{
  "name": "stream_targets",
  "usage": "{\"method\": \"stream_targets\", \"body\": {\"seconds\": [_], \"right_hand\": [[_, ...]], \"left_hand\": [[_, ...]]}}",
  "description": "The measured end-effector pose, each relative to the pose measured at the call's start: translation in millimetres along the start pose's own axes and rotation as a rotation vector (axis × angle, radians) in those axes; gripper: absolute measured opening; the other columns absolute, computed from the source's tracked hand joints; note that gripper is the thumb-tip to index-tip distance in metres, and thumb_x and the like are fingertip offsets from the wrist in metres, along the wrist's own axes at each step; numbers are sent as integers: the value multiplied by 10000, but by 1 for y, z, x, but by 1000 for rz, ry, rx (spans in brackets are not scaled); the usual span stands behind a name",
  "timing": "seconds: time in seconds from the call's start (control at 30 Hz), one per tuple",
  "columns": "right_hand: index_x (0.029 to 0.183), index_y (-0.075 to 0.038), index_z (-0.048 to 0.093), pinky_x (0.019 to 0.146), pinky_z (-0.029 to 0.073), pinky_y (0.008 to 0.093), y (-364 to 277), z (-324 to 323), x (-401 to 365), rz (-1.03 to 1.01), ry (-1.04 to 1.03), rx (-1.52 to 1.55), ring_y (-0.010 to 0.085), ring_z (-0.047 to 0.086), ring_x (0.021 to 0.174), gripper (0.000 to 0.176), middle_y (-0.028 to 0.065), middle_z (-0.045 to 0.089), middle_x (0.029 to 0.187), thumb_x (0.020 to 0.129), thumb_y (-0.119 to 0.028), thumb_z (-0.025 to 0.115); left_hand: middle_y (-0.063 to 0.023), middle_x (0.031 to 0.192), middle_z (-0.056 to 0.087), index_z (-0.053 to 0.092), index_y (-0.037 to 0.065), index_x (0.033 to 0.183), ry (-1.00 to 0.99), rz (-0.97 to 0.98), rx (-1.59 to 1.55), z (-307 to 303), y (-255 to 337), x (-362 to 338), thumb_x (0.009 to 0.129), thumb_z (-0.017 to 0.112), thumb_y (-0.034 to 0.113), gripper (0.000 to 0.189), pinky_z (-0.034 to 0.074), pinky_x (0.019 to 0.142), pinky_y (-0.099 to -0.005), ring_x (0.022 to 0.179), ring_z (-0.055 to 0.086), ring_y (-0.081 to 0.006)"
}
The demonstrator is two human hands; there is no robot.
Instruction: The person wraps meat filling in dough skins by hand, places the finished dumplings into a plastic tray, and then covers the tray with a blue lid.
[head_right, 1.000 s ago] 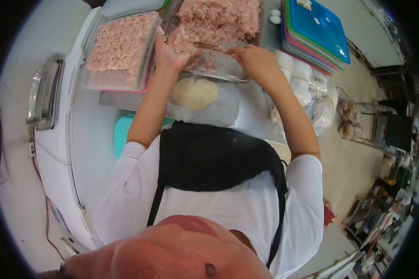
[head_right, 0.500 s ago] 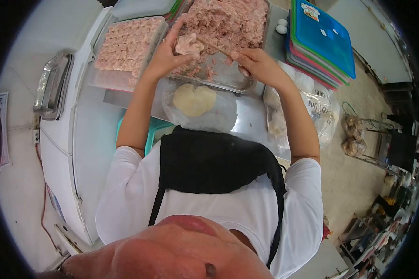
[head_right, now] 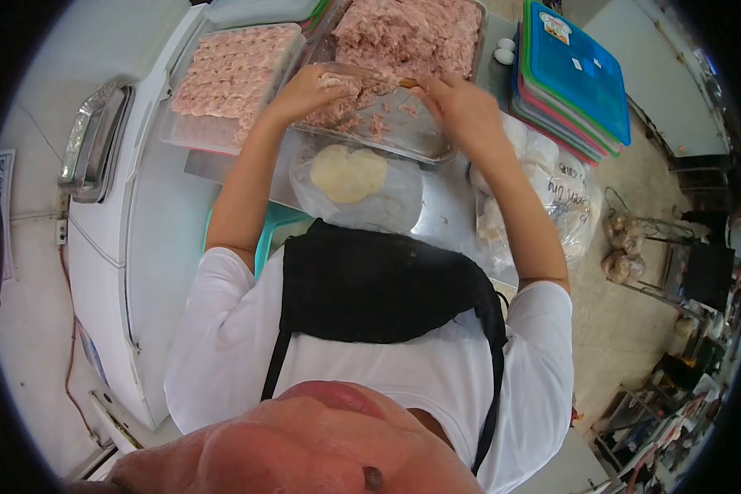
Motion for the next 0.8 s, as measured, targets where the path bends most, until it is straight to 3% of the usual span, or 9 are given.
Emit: {"method": "stream_targets", "body": {"seconds": [0.1, 0.23, 0.33, 0.43, 0.47, 0.57, 0.6, 0.7, 0.8], "right_hand": [[1065, -130, 662, 729, 489, 432, 7, 20, -1, 36, -2, -24, 333, 618, 850, 270, 135, 659, 943, 914, -310, 530], [1082, -124, 667, 759, 493, 401, 64, 24, -21, 263, -191, -344, 326, 625, 906, 311, 144, 661, 982, 927, -344, 513], [1104, -95, 667, 802, 487, 333, 46, -4, -28, 466, -141, 18, 272, 646, 919, 315, 147, 665, 1023, 931, -324, 537], [1116, -61, 658, 822, 470, 289, -23, -20, -22, 315, -124, 486, 213, 641, 902, 305, 148, 672, 1027, 925, -283, 573], [1134, 5, 623, 715, 455, 270, -40, -16, -17, 187, -116, 479, 108, 543, 780, 335, 63, 686, 939, 913, -247, 610], [1128, 3, 628, 712, 452, 254, -76, 19, -6, 39, -168, 402, 84, 545, 766, 325, 80, 686, 944, 914, -241, 608], [1104, -38, 651, 682, 469, 281, -76, 21, 0, -32, -126, 259, 133, 587, 730, 284, 90, 675, 898, 903, -235, 614], [1042, -146, 686, 665, 504, 375, -118, 3, 16, 33, 37, -266, 289, 632, 747, 215, 108, 647, 832, 893, -272, 597], [1040, -173, 667, 626, 498, 412, -156, 29, 22, -79, 90, -225, 310, 623, 733, 216, 83, 630, 836, 888, -302, 587]], "left_hand": [[-220, 1121, 615, 586, -25, 1125, 80, 48, -49, -5, 15, -12, 743, 712, 375, 567, 451, 896, -378, 1061, 587, -332], [-181, 1262, 543, 472, 31, 1293, 21, 31, -42, -17, 1, -19, 750, 732, 329, 672, 413, 957, -357, 1174, 520, -289], [-152, 1244, 561, 477, 74, 1287, 86, 209, -90, -27, 13, -38, 730, 753, 281, 655, 419, 950, -363, 1148, 538, -279], [-112, 1168, 608, 550, 85, 1198, 75, 340, -89, -55, 41, -58, 713, 765, 245, 555, 432, 929, -355, 1081, 575, -254], [-103, 1133, 625, 572, 82, 1164, 23, 364, -60, -61, 44, -61, 707, 768, 241, 522, 437, 919, -351, 1054, 588, -246], [-95, 1042, 659, 622, 73, 1080, -34, 506, 0, -73, 29, -66, 693, 777, 236, 447, 447, 892, -346, 994, 613, -229], [-96, 1014, 668, 636, 71, 1055, -35, 564, 17, -77, 19, -65, 689, 780, 236, 427, 449, 883, -344, 977, 619, -225], [-118, 1038, 660, 626, 54, 1086, 88, 280, -121, -86, -22, -71, 687, 785, 249, 472, 448, 882, -345, 991, 615, -240], [-125, 1059, 655, 607, 15, 1120, 19, 321, -61, -111, -31, -92, 706, 782, 269, 516, 444, 906, -350, 1012, 611, -241]]}}
Point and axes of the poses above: each hand's wrist, its own x-axis towards the middle knuckle, its own z-axis out of the palm, y = z × x, the point moved 2 cm from there along x, towards the middle knuckle
